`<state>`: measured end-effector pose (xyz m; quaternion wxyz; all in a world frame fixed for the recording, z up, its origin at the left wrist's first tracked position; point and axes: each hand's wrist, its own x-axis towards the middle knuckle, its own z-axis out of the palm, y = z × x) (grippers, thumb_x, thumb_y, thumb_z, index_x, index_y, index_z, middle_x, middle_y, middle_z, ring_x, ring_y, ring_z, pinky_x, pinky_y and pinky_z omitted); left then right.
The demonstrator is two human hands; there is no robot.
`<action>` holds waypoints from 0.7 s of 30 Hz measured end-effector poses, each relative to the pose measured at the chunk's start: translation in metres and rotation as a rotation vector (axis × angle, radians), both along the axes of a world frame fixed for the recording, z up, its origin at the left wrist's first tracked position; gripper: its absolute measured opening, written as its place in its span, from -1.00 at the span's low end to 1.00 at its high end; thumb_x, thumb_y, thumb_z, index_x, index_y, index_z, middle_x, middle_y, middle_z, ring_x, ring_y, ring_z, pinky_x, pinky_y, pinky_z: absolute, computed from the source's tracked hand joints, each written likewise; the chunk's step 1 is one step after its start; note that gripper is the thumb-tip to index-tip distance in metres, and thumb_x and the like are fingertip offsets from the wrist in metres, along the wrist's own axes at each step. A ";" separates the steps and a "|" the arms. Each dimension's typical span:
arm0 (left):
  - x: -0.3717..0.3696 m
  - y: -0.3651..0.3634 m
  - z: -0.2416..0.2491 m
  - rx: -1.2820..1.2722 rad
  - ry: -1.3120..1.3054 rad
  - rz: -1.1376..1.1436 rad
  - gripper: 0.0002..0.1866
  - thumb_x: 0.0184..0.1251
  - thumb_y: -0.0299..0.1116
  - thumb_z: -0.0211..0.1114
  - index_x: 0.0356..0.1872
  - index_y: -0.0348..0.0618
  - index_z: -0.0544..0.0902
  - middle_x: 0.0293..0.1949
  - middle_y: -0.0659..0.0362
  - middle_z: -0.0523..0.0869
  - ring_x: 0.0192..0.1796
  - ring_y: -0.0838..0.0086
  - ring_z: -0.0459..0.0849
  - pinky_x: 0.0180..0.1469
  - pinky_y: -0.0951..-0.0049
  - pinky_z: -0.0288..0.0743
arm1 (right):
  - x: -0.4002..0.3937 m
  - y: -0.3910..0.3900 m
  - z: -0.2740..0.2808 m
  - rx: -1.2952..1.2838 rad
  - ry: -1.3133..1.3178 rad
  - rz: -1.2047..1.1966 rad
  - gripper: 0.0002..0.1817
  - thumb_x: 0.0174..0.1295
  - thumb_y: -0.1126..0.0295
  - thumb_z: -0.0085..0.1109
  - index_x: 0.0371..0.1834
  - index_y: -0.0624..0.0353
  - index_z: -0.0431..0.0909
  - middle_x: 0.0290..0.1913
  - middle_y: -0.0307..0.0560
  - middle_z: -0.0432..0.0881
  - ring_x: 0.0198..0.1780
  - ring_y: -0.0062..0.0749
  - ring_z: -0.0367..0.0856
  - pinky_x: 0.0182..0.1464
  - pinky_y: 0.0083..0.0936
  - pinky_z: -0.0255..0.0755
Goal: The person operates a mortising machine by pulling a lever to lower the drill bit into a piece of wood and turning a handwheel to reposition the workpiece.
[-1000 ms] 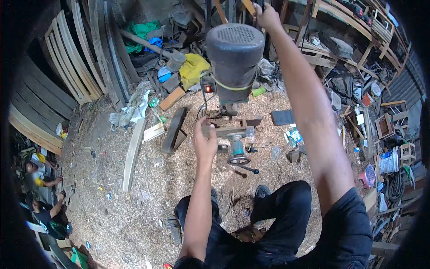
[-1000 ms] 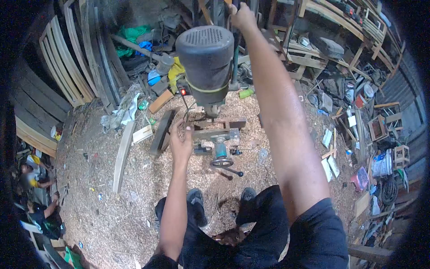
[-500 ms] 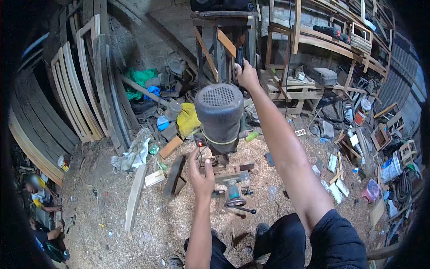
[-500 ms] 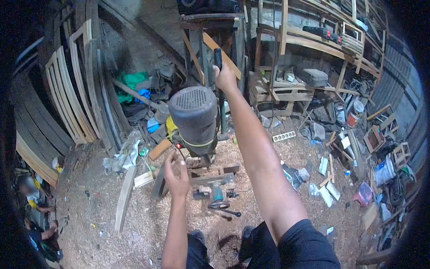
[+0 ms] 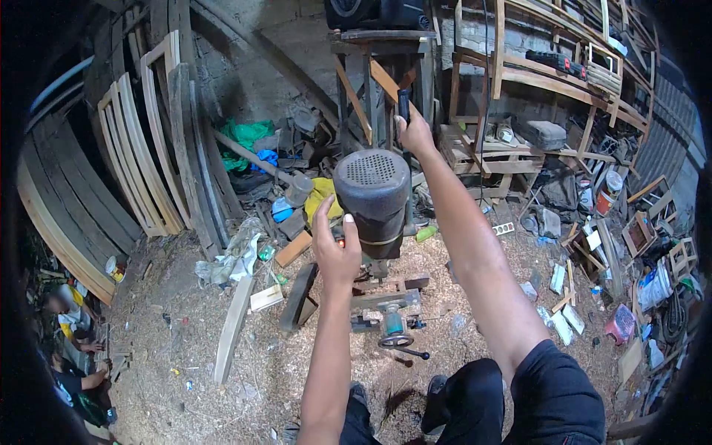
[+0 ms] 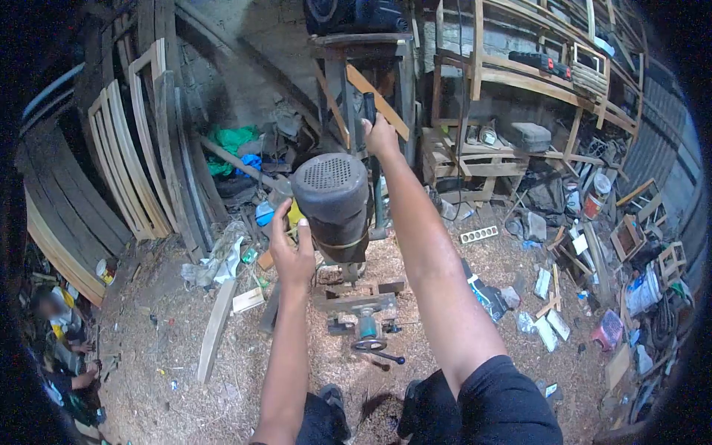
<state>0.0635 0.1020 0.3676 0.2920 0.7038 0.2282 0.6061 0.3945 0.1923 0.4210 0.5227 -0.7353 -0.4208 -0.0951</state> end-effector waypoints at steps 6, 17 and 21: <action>-0.012 -0.013 0.005 0.050 0.045 0.023 -0.54 0.38 -0.43 0.19 0.27 -0.37 0.47 0.24 -0.16 0.57 0.32 0.02 0.53 0.40 0.16 0.31 | -0.007 -0.027 -0.028 -0.143 -0.066 -0.047 -0.47 0.39 0.09 0.16 0.26 0.26 0.46 0.02 0.37 0.67 0.12 0.31 0.61 0.15 0.01 0.48; -0.075 -0.088 -0.272 -0.610 0.491 -0.066 -0.61 0.51 -0.37 0.07 0.27 -0.27 0.48 0.24 -0.14 0.58 0.31 0.07 0.55 0.38 0.18 0.34 | -0.125 -0.236 -0.334 -0.109 0.227 -0.156 -0.54 0.34 0.24 0.15 0.11 0.45 0.43 -0.09 0.44 0.62 -0.01 0.37 0.58 0.08 0.04 0.44; -0.066 -0.118 -0.329 -0.472 0.670 -0.346 -0.50 0.57 -0.23 -0.02 0.42 -0.26 0.35 0.39 -0.21 0.42 0.45 -0.05 0.37 0.48 0.12 0.23 | -0.216 -0.316 -0.438 -0.650 0.285 -0.161 -0.53 0.43 0.22 -0.04 0.14 0.47 0.44 -0.02 0.58 0.57 0.14 0.34 0.55 0.18 0.05 0.42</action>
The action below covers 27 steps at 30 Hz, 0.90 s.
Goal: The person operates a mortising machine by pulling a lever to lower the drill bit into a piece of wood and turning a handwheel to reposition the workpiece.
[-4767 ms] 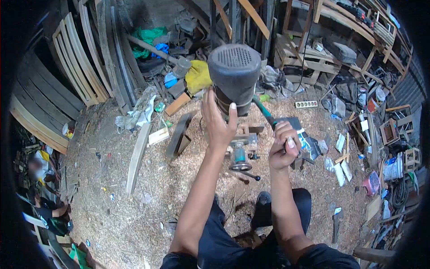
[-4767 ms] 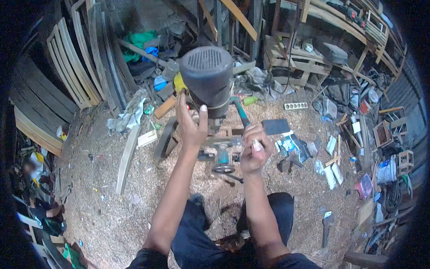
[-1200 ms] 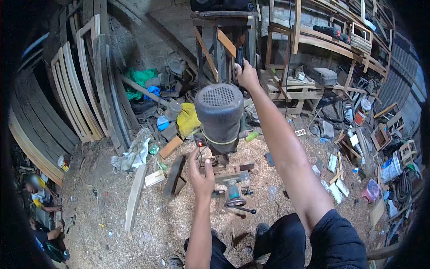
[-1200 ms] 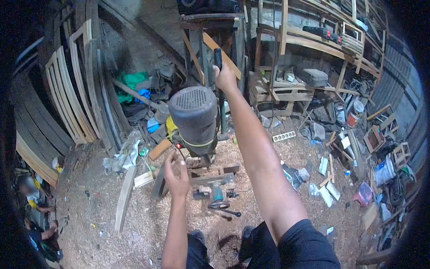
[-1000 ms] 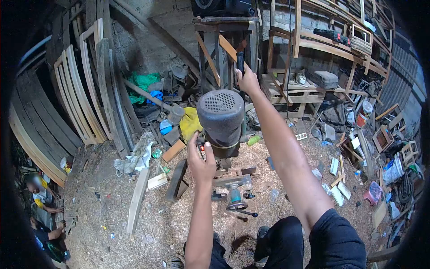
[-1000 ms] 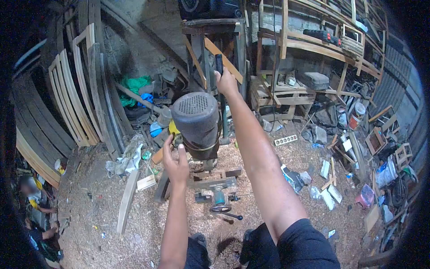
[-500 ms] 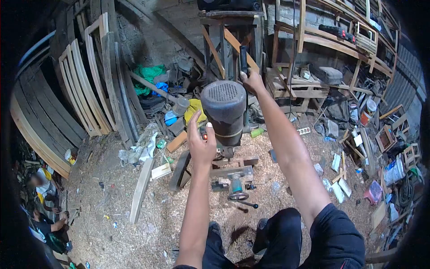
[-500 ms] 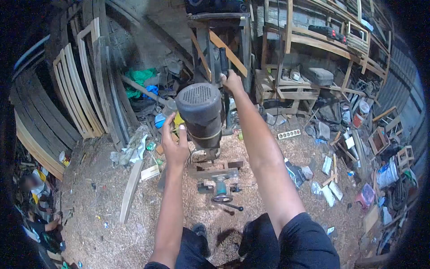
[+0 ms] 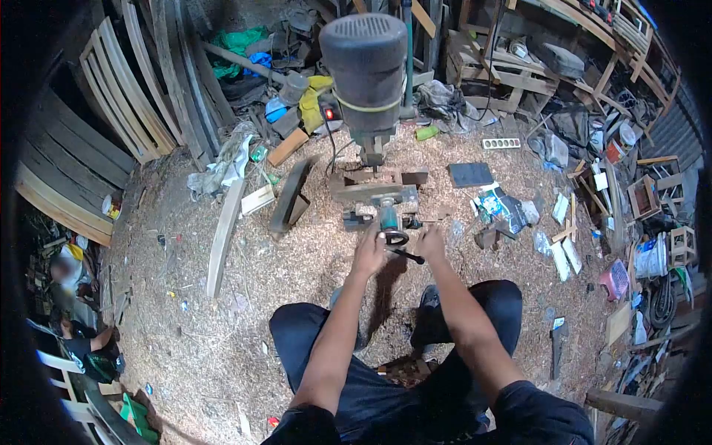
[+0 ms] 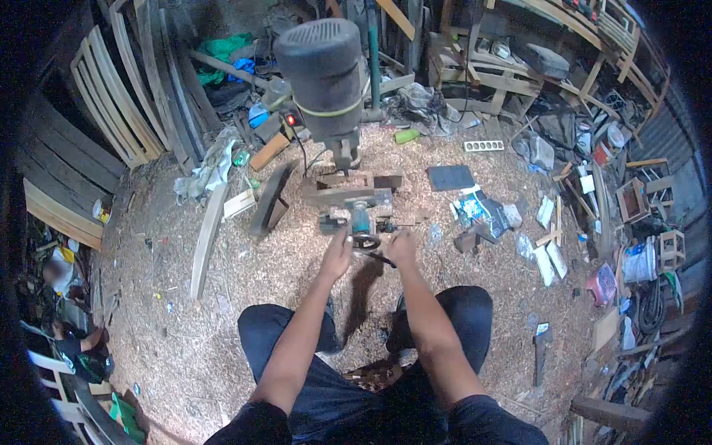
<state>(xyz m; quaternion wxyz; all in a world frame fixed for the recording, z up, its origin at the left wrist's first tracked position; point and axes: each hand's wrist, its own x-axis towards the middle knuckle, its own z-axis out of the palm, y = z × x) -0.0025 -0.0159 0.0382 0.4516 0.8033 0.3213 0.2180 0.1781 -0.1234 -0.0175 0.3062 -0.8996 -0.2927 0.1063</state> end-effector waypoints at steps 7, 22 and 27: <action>0.000 -0.019 -0.034 0.171 0.115 -0.075 -0.32 0.61 -0.13 -0.07 0.58 -0.28 0.01 0.58 -0.20 0.07 0.62 -0.02 0.00 0.60 0.16 -0.02 | -0.042 -0.035 -0.057 -0.234 0.202 0.120 -0.65 0.47 0.29 -0.11 0.10 0.25 0.58 -0.01 0.34 0.65 0.09 0.27 0.61 0.18 0.03 0.46; 0.002 -0.027 -0.042 0.213 0.072 -0.078 -0.26 0.53 -0.34 0.03 0.59 -0.33 -0.10 0.58 -0.27 -0.01 0.64 -0.08 -0.08 0.62 0.13 -0.12 | -0.018 -0.039 -0.107 -0.393 0.039 0.274 -0.73 0.25 0.44 0.15 0.00 0.04 0.70 -0.13 0.21 0.71 -0.07 0.15 0.71 0.01 -0.05 0.60; -0.004 -0.020 -0.016 0.205 0.077 0.034 -0.43 0.52 -0.31 0.04 0.49 -0.27 0.25 0.41 -0.18 0.40 0.44 -0.06 0.36 0.48 0.06 0.18 | -0.002 -0.039 -0.090 -0.041 0.028 0.051 -0.68 0.27 0.39 0.18 0.06 0.23 0.66 -0.08 0.30 0.69 0.04 0.23 0.65 0.11 -0.06 0.54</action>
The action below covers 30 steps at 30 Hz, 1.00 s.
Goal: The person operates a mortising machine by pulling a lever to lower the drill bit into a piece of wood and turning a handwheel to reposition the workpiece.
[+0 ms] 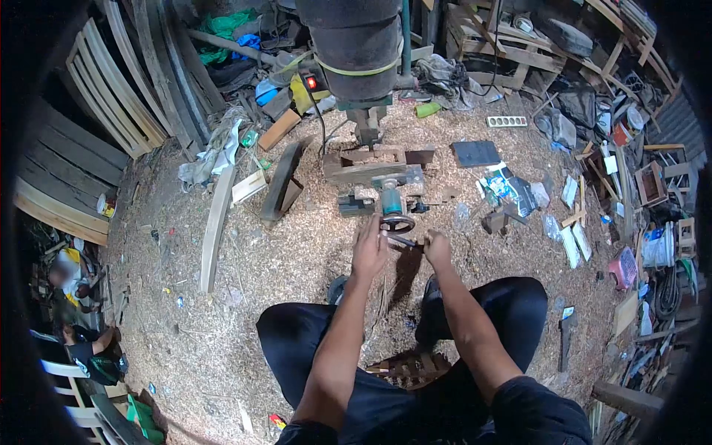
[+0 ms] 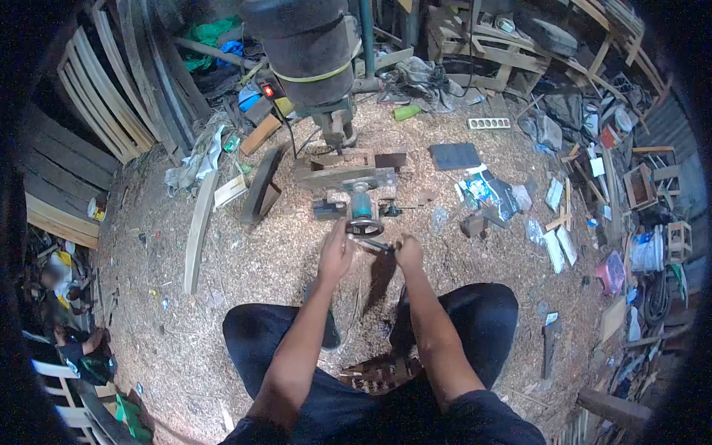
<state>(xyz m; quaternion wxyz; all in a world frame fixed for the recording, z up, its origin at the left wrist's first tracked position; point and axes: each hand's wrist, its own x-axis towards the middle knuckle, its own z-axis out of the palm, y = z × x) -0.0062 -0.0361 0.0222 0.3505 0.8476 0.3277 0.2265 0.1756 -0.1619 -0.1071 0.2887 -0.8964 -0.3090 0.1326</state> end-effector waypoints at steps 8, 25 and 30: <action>0.029 0.039 0.156 0.172 -0.601 0.336 -0.66 0.47 -0.39 0.10 0.15 -0.33 0.57 0.05 -0.11 0.64 0.19 0.03 0.56 0.30 0.14 0.36 | 0.015 0.073 0.264 0.812 -0.041 -0.106 -0.61 0.36 0.35 0.15 0.14 0.40 0.56 0.04 0.26 0.64 0.18 0.04 0.59 0.22 -0.25 0.46; 0.135 0.158 0.409 0.635 -0.852 0.243 -0.73 0.28 -0.50 0.12 -0.03 -0.34 0.59 0.00 -0.10 0.65 0.12 0.00 0.60 0.25 0.15 0.42 | 0.166 0.318 0.564 1.029 -0.309 -0.020 -0.24 0.23 0.02 0.36 0.37 0.28 0.37 0.06 0.16 0.69 0.15 -0.15 0.67 0.25 -0.25 0.44; 0.138 0.158 0.409 0.625 -0.878 0.277 -0.74 0.24 -0.53 0.08 -0.08 -0.38 0.58 -0.04 -0.13 0.66 0.08 -0.03 0.62 0.22 0.13 0.42 | 0.186 0.345 0.588 0.818 0.041 0.147 0.01 0.12 -0.34 0.30 0.43 0.20 0.26 0.09 0.14 0.63 0.15 -0.13 0.59 0.24 -0.25 0.39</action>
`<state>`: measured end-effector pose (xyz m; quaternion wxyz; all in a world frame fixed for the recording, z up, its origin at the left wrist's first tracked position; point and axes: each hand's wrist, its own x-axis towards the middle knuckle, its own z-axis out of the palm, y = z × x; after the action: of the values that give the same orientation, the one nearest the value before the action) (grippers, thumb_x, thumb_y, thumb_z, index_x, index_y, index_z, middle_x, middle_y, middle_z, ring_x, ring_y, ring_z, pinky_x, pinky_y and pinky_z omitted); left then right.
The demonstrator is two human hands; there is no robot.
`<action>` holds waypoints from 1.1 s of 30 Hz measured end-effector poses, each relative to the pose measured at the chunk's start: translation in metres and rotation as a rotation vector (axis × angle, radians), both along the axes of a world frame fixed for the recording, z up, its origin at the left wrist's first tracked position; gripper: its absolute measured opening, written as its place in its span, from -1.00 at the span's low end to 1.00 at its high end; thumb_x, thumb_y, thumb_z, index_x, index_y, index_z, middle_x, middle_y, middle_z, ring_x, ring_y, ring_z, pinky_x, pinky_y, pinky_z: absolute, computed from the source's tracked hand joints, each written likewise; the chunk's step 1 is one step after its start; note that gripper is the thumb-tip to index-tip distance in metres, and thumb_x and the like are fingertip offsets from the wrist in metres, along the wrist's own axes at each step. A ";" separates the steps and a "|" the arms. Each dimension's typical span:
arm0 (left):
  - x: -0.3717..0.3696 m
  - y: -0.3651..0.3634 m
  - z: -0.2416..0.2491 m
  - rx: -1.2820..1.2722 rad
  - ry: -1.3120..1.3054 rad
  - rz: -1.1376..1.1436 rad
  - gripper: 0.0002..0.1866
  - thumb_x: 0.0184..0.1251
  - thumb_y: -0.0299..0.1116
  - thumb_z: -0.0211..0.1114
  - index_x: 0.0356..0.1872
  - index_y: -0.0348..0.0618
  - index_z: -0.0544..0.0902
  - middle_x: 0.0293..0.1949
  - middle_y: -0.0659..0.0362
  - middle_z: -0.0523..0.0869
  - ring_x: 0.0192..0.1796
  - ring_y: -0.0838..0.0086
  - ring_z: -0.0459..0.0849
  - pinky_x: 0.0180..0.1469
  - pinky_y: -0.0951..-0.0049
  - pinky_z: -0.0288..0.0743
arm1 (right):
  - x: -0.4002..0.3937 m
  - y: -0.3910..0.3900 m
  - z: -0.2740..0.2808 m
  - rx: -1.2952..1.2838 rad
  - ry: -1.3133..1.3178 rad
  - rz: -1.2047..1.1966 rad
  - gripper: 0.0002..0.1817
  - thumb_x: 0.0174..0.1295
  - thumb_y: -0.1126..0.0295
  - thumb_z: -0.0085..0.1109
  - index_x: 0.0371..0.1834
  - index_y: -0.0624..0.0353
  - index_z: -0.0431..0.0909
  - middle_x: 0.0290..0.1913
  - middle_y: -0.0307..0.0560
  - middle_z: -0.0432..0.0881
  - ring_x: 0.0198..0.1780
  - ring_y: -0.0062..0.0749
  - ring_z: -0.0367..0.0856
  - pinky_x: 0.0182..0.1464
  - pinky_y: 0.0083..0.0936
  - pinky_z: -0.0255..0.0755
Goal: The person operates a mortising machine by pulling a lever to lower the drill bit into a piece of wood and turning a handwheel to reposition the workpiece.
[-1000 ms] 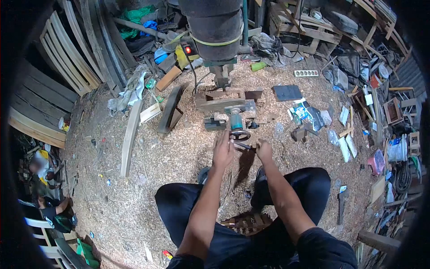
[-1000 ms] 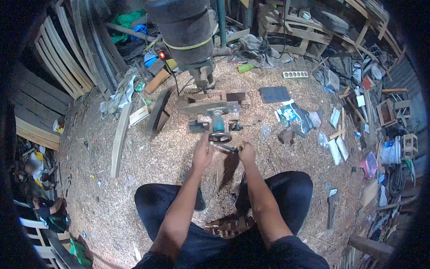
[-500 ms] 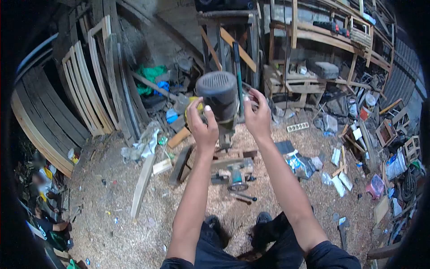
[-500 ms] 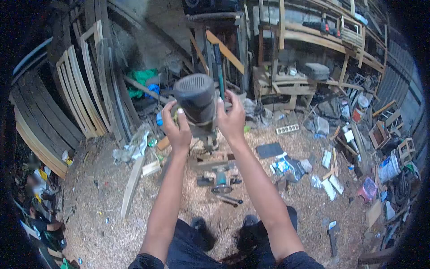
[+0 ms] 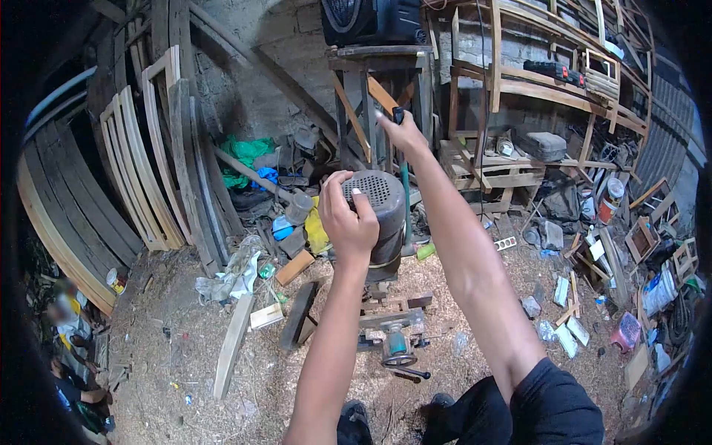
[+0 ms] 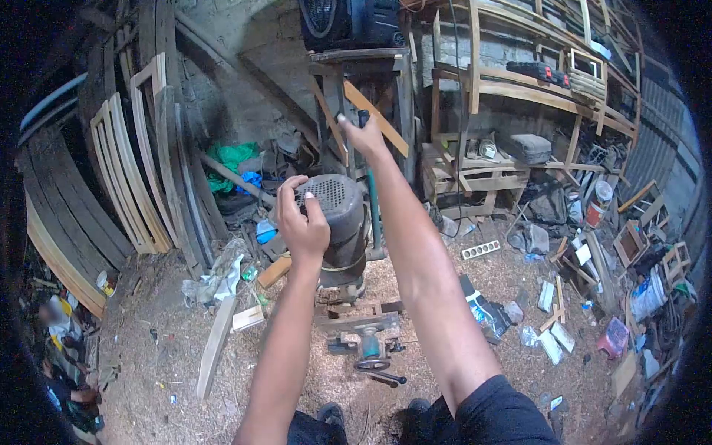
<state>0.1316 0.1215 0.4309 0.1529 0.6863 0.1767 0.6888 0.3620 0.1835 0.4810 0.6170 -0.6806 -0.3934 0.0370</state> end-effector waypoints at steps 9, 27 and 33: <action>0.002 0.000 -0.002 -0.003 -0.046 0.011 -0.73 0.18 -0.51 0.06 -0.13 -0.37 0.58 -0.09 -0.13 0.67 0.04 -0.06 0.63 0.18 0.11 0.43 | -0.043 -0.027 0.025 0.118 0.168 -0.317 0.13 0.25 -0.54 -0.19 0.07 0.60 0.59 0.11 0.52 0.61 0.26 0.26 0.55 0.35 -0.14 0.33; 0.006 0.008 -0.025 0.044 -0.034 0.099 -0.76 0.12 -0.38 0.07 -0.32 -0.26 0.66 -0.28 -0.07 0.71 -0.17 -0.01 0.69 -0.06 0.16 0.53 | -0.097 -0.121 -0.001 0.503 0.510 0.178 -0.77 0.30 0.23 0.12 -0.31 0.18 0.55 -0.48 -0.26 0.49 -0.47 -0.54 0.40 -0.34 -0.51 0.30; 0.006 0.009 -0.025 0.035 -0.069 0.076 -0.76 0.11 -0.36 0.08 -0.33 -0.26 0.66 -0.29 -0.08 0.70 -0.18 -0.02 0.68 -0.05 0.16 0.53 | -0.113 -0.131 -0.017 0.634 0.519 0.178 -0.75 0.30 0.24 0.13 -0.34 0.23 0.56 -0.51 -0.24 0.47 -0.50 -0.54 0.36 -0.35 -0.55 0.25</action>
<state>0.1379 0.1303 0.4059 0.1205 0.6575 0.1853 0.7203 0.2488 0.0525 0.4639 0.8689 -0.3885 -0.2741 0.1376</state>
